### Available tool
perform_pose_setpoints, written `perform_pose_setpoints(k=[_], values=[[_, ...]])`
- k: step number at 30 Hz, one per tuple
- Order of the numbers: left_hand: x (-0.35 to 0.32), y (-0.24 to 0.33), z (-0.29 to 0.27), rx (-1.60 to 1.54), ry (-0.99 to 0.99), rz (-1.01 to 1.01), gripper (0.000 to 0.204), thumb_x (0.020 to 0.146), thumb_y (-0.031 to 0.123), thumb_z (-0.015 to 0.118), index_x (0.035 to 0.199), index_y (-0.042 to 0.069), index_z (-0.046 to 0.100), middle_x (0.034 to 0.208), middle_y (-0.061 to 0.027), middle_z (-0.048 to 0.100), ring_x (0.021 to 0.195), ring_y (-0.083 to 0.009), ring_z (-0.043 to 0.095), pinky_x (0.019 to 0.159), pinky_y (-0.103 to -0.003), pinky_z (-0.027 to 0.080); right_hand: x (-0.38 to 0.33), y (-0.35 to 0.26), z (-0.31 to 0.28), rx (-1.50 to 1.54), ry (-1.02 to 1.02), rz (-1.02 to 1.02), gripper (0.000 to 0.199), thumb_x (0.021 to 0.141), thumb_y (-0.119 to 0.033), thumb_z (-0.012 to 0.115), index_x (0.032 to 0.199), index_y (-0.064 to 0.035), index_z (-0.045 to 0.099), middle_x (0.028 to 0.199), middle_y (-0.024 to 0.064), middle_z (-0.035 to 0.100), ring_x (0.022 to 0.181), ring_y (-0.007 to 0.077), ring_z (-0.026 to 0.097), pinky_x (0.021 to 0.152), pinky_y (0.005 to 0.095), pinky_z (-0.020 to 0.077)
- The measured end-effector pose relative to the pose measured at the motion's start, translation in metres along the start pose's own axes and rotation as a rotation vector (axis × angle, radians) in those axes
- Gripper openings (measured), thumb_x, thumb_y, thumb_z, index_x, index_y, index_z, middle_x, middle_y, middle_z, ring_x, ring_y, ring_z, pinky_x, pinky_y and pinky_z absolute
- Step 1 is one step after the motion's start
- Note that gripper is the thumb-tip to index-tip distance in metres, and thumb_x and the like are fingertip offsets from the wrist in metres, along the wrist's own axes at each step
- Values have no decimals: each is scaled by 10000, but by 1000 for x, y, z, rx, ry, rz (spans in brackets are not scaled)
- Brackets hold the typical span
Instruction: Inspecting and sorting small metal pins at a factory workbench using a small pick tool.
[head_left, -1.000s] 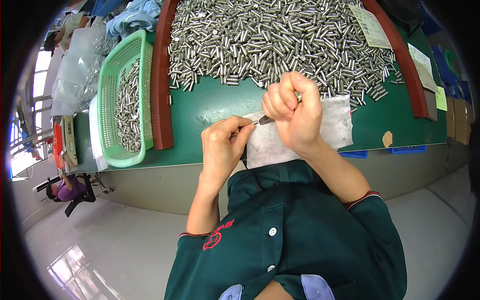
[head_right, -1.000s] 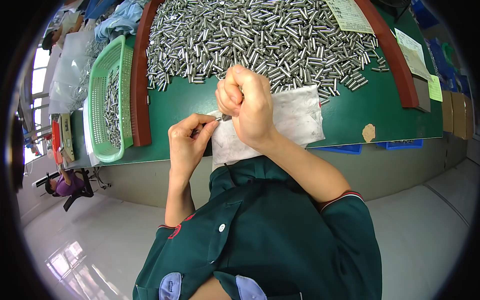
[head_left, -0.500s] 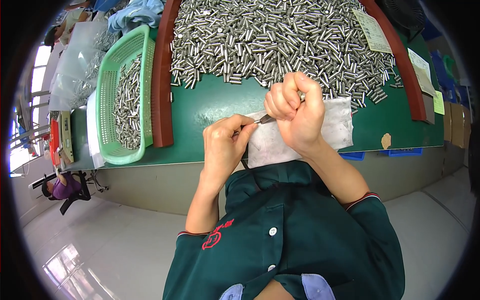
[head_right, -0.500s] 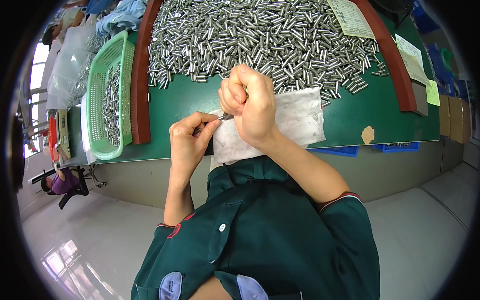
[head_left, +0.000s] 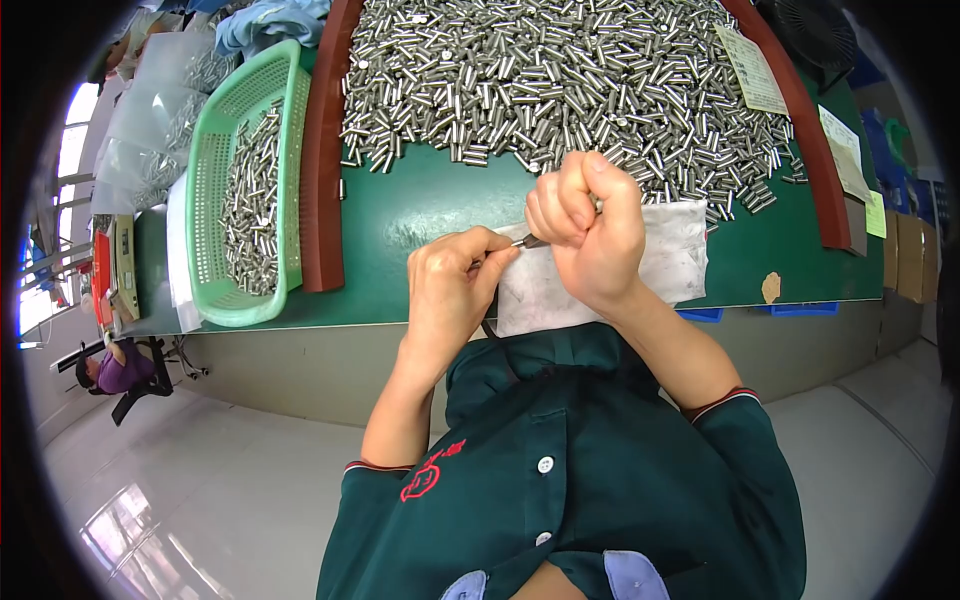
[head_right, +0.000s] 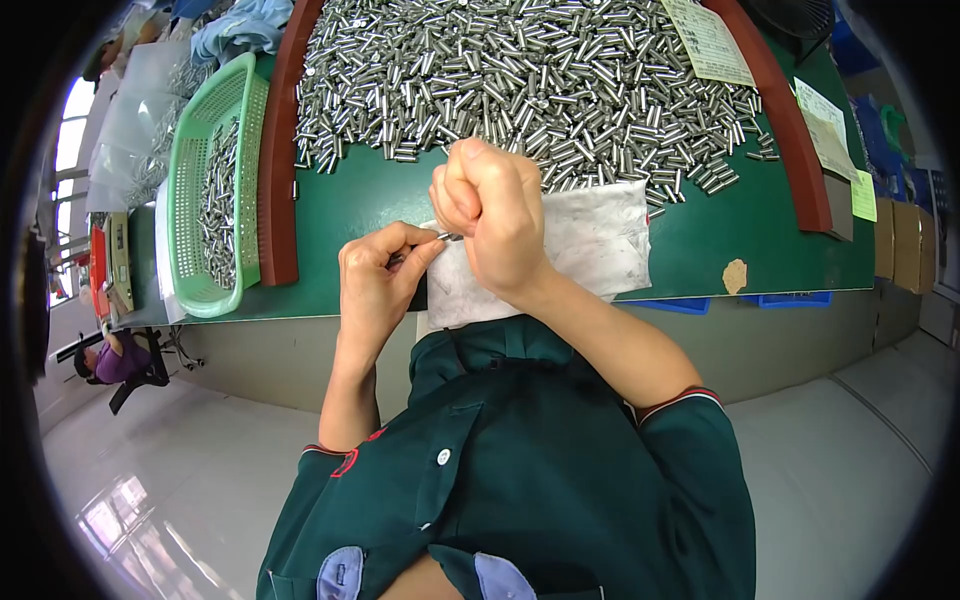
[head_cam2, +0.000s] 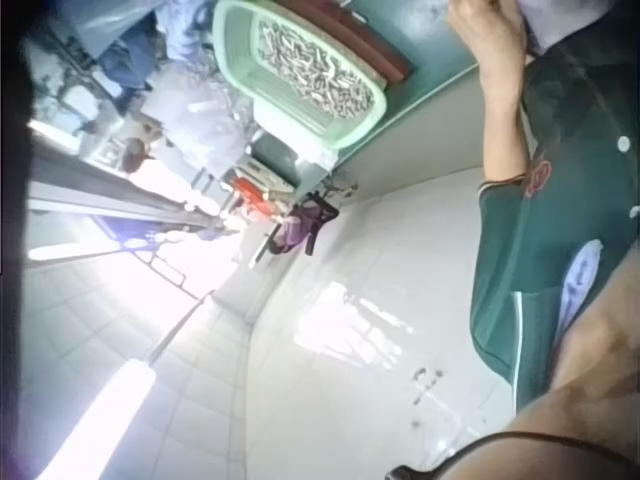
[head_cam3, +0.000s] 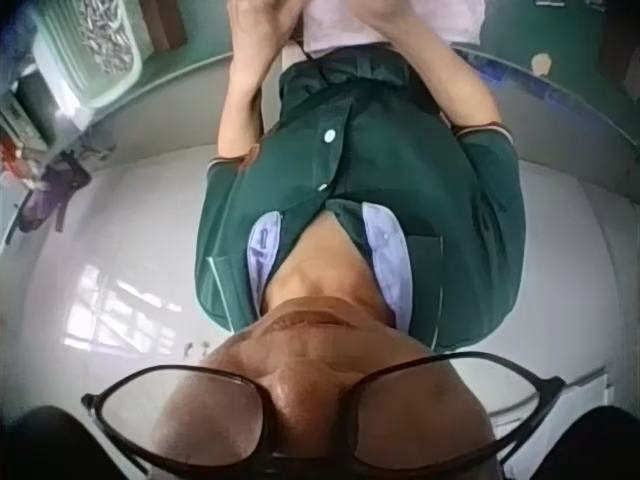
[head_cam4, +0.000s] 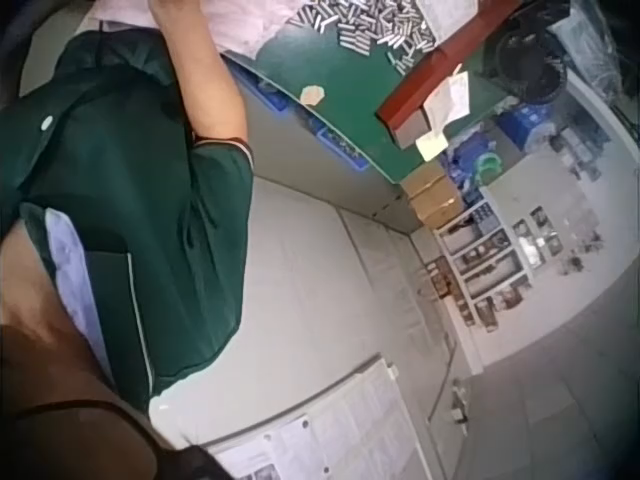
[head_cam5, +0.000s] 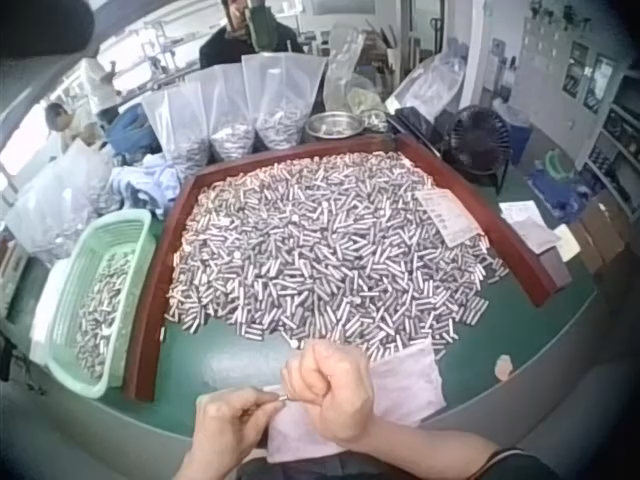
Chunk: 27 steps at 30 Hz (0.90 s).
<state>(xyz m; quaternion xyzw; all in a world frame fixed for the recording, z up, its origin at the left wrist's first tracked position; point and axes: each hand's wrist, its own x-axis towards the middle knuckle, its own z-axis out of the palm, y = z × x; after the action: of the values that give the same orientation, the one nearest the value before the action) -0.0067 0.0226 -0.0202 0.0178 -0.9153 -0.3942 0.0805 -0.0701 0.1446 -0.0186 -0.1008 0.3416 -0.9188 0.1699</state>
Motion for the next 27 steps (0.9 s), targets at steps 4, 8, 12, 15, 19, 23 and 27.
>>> perform_pose_setpoints(k=[4,8,12,15,19,23,27], values=[[1,-3,0,-35,-4,-2,93,660,45,656,657,7,571,529,-104,527,443,-223,502,430,-306,379,-1,1,7,-87,-19,-43,359,865,-212,300,524,-102,277,427,-17,247,406,80,175,405,248,179],[1,-4,0,-32,-14,-21,93,664,46,651,648,9,568,533,-109,529,447,-236,507,432,-318,381,-2,5,9,-58,-14,-56,356,852,-133,328,504,-65,290,459,-9,277,430,69,245,418,230,216],[3,-3,-1,-29,-13,10,88,667,50,649,666,12,570,537,-112,532,462,-247,518,439,-330,387,0,4,10,-93,10,-23,350,853,-127,331,511,-68,289,460,-13,277,425,65,240,405,231,209],[-3,-2,-1,-20,6,10,87,670,50,648,692,11,574,547,-126,529,478,-256,526,446,-332,394,3,0,1,73,16,-10,343,854,-166,317,521,-93,277,439,-11,260,397,70,201,385,240,175],[-1,-2,-9,-456,29,-240,108,732,66,641,719,2,556,623,-31,550,540,-116,488,512,-236,396,4,-27,-7,214,-4,-20,355,854,-252,301,523,-124,279,411,-28,235,377,82,164,388,248,159],[3,-13,-15,-1314,-174,-435,110,862,133,503,913,36,510,747,-37,476,510,-43,278,459,-172,269,5,-33,-17,198,56,-42,368,848,-281,313,513,-130,276,392,-30,236,363,84,148,384,252,159],[7,-17,-16,-1384,-202,-464,124,865,125,493,930,22,515,732,-40,477,515,-37,288,445,-162,260,6,-34,-20,231,80,-33,369,843,-284,320,508,-138,268,387,-31,229,360,81,141,384,250,155]])
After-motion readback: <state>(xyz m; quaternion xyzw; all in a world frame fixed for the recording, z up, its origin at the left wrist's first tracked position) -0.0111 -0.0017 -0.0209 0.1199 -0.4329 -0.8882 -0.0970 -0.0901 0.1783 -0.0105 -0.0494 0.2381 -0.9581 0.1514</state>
